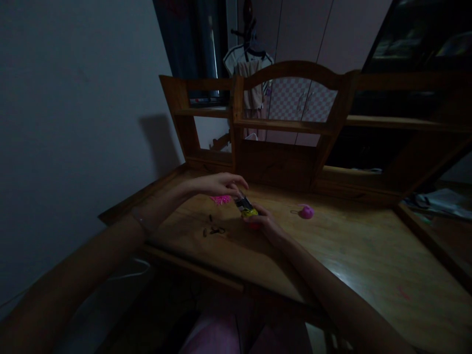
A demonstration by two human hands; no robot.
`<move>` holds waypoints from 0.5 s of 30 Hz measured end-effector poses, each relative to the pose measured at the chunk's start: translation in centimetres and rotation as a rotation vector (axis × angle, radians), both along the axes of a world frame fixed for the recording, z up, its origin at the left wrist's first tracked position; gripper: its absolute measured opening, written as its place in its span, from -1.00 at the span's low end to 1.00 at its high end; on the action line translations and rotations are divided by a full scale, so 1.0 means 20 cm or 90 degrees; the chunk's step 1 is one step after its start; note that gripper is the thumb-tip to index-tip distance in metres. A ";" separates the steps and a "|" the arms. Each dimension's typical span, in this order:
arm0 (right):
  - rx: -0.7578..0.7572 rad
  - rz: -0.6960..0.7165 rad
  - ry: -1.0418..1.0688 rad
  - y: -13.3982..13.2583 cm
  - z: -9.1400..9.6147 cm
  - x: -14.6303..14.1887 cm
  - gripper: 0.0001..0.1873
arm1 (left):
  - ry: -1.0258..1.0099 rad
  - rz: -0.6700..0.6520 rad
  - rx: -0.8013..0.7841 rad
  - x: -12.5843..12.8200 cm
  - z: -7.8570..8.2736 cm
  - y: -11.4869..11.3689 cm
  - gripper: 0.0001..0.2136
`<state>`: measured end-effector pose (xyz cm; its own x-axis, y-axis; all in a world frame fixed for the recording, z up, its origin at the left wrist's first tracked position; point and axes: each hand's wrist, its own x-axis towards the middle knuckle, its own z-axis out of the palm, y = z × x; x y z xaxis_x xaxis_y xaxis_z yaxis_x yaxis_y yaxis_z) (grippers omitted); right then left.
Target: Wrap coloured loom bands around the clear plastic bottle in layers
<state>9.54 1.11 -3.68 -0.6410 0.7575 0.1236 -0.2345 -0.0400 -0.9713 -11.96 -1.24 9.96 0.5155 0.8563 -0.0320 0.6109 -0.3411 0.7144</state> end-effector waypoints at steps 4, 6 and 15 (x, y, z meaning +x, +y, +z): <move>-0.027 0.002 0.008 0.00 0.00 0.00 -0.58 | 0.012 0.016 -0.035 0.01 0.05 -0.04 -0.66; -0.046 -0.004 0.017 0.00 0.00 0.00 -0.58 | 0.003 0.028 -0.049 0.03 0.06 -0.05 -0.66; -0.069 -0.003 0.048 0.00 0.03 0.01 -0.59 | -0.067 0.081 0.047 0.00 0.04 -0.03 -0.63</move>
<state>9.66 1.10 -3.08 -0.6295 0.7720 0.0879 -0.3067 -0.1430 -0.9410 -12.05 -1.86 10.71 0.4006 0.9126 0.0819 0.5752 -0.3201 0.7528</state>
